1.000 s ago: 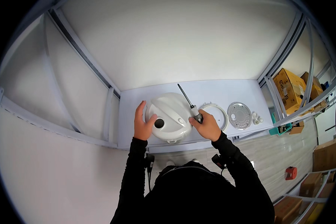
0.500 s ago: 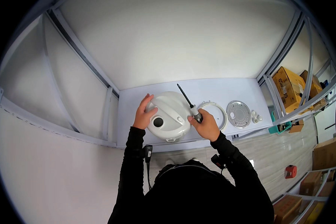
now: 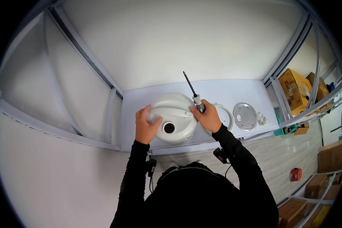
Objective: The person uses a screwdriver to tighten screws on a white plastic lid and then places it onto a cylindrical white appliance. The person repeats the process of removing and reattaching the lid multiple times.
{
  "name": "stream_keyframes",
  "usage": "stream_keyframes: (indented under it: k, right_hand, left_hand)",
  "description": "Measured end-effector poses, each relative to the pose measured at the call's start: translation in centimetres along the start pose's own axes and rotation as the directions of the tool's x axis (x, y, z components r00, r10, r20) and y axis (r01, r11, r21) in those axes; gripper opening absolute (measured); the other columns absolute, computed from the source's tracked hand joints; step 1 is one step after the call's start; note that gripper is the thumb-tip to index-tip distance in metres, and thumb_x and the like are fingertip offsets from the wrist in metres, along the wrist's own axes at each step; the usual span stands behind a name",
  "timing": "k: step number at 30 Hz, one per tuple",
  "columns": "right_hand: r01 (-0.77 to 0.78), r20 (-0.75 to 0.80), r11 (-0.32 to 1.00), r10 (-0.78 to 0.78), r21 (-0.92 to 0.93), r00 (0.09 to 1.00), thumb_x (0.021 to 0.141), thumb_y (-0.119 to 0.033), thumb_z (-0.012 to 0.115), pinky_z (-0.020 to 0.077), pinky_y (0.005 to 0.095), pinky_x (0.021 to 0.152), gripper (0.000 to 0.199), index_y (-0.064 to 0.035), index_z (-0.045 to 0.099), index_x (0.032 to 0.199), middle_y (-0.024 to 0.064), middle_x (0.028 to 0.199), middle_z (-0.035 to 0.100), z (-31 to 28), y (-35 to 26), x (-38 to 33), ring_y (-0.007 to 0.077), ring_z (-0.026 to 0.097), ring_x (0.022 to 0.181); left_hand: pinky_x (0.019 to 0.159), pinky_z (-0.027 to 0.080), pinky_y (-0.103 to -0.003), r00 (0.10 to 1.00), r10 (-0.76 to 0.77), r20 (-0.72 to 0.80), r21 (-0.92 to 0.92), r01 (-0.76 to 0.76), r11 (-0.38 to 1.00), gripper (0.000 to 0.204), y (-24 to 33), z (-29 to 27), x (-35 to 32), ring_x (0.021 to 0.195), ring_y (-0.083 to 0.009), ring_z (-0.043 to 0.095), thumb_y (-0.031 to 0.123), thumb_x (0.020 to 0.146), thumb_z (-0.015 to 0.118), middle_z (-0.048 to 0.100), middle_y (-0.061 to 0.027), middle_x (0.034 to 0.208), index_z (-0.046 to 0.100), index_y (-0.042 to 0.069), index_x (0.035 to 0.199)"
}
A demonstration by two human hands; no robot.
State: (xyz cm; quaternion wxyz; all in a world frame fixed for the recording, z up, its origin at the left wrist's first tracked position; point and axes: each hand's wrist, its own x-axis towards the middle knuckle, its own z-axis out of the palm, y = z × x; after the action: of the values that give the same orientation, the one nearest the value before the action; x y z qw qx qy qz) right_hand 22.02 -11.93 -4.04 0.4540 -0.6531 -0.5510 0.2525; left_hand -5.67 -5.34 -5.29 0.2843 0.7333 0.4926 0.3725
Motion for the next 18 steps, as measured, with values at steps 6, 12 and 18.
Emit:
stream_keyframes:
  k: [6, 12, 18]
  right_hand:
    - [0.375, -0.105, 0.915, -0.392, -0.150, 0.914, 0.082, -0.019, 0.081, 0.0523, 0.0423, 0.081, 0.033, 0.0018, 0.062, 0.099, 0.0182, 0.099, 0.070, 0.8, -2.3, -0.7, 0.0351, 0.065, 0.091]
    - [0.531, 0.174, 0.808, -0.501, -0.257, 0.848, 0.067, -0.006, 0.081, 0.0528, 0.0444, 0.085, 0.034, -0.0055, 0.063, 0.095, 0.0098, 0.099, 0.072, 0.3, -4.1, -0.6, 0.0369, 0.064, 0.098]
    - [0.426, 0.086, 0.872, -0.418, -0.242, 0.904, 0.064, -0.005, 0.080, 0.0545, 0.0429, 0.079, 0.034, -0.0079, 0.063, 0.094, 0.0080, 0.099, 0.073, 0.8, -4.3, -0.7, 0.0344, 0.066, 0.095]
  left_hand:
    - [0.109, 0.040, -0.051, 0.929, 0.370, -0.004, 0.303, -0.352, 0.886, 0.053, 1.4, -0.8, 1.4, 0.129, -0.0401, 0.046, 0.027, 0.078, 0.082, 0.050, -0.0166, 0.143, 0.067, 0.011, 0.127]
    - [0.102, 0.046, -0.046, 0.954, 0.296, 0.056, 0.059, -0.299, 0.953, 0.036, 0.5, -0.2, 2.4, 0.119, -0.0385, 0.054, 0.017, 0.077, 0.083, 0.061, -0.0128, 0.129, 0.070, 0.007, 0.109]
    - [0.093, 0.049, -0.042, 0.961, 0.254, 0.109, -0.014, -0.254, 0.967, 0.034, 0.7, -1.2, 3.5, 0.111, -0.0334, 0.057, 0.013, 0.076, 0.084, 0.065, -0.0105, 0.112, 0.070, 0.007, 0.106]
